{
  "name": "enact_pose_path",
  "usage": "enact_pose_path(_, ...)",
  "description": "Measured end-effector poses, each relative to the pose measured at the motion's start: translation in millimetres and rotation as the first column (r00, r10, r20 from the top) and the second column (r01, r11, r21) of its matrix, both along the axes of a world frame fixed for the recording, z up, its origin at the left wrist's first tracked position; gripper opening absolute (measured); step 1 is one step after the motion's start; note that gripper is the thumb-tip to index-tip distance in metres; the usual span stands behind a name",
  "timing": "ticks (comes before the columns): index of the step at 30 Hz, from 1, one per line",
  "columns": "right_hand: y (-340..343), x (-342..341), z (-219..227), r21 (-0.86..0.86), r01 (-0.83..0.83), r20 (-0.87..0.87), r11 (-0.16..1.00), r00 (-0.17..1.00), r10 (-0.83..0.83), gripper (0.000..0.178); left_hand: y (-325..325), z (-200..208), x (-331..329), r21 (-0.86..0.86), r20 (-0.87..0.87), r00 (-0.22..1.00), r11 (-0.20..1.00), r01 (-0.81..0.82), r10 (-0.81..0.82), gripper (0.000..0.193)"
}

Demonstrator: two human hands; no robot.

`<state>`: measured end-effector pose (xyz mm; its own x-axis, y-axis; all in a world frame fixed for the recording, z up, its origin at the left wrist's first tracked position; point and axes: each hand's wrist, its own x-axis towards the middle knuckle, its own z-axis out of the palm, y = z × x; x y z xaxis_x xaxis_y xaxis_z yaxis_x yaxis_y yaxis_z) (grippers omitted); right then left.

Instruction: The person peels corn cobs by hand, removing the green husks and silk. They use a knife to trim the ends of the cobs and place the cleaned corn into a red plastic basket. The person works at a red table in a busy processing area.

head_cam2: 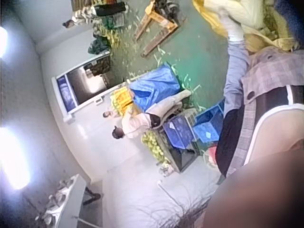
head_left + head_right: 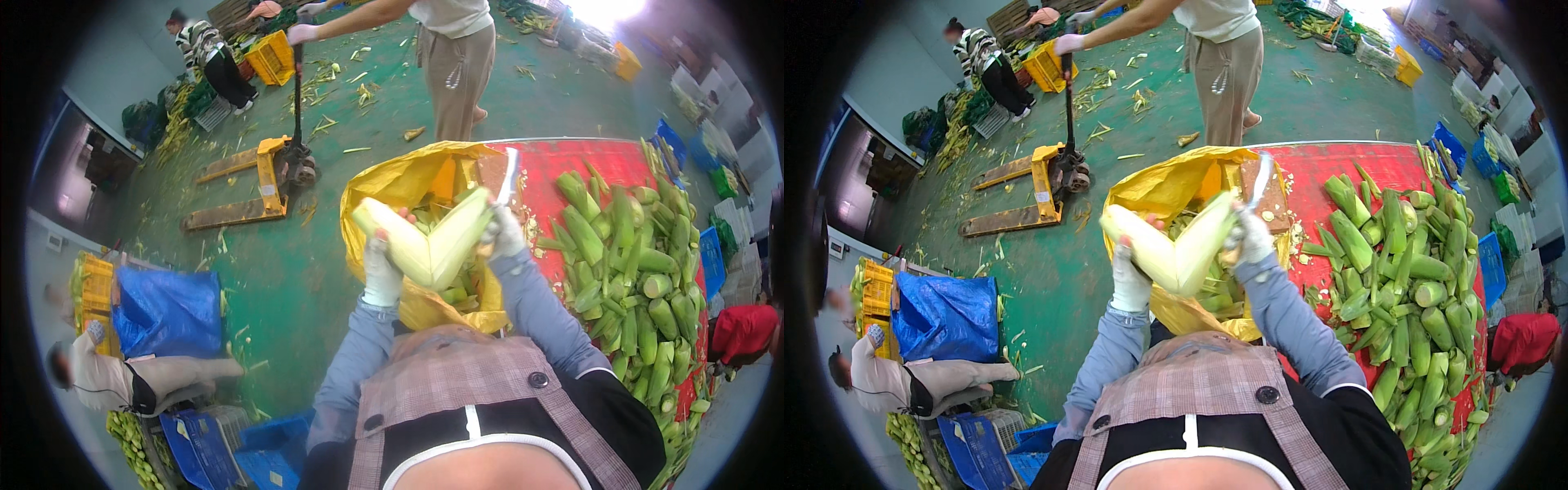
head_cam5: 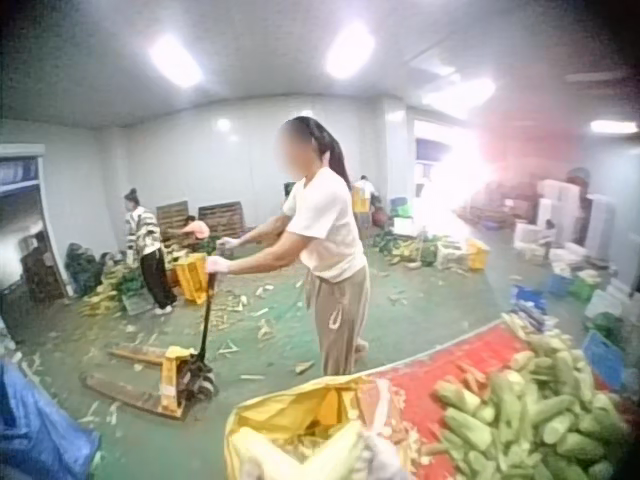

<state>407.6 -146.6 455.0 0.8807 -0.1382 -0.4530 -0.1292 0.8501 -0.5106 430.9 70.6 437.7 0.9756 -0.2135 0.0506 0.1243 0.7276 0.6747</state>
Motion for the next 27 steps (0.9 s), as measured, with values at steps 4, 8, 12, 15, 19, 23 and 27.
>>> enact_pose_path(4,-41,0,-16,-0.028,0.196,0.154,0.98,0.97,-0.19,0.012,32,-15,24,-0.137,-0.176,0.956,0.955,-0.261,0.236,0.08)
enact_pose_path(8,-36,8,-41,-0.45,0.11,0.035,0.886,0.994,-0.105,0.018,55,-30,32,-0.09,-0.142,0.965,0.968,-0.233,0.219,0.08)
enact_pose_path(12,-87,16,-84,-0.962,-0.138,-0.14,-0.236,0.99,-0.011,0.044,46,-14,15,0.074,-0.023,0.98,0.978,-0.197,0.199,0.08)
enact_pose_path(15,-50,21,-47,-0.991,-0.109,-0.124,-0.076,0.965,0.232,0.059,36,-8,8,0.254,0.075,0.991,0.958,-0.13,0.115,0.079)
enact_pose_path(19,30,16,6,-0.923,-0.329,-0.134,0.2,0.761,0.634,0.077,-2,-15,2,0.324,0.006,0.985,0.932,0.16,-0.171,0.07)
enact_pose_path(23,-8,14,-7,-0.806,-0.265,0.045,0.53,0.864,0.501,0.068,-30,-38,3,0.478,0.235,0.937,0.87,0.121,-0.259,0.1)
enact_pose_path(27,-30,16,-13,-0.599,-0.128,0.135,0.791,0.957,0.257,0.051,-48,-33,-13,0.349,0.083,0.949,0.901,0.257,-0.303,0.111)
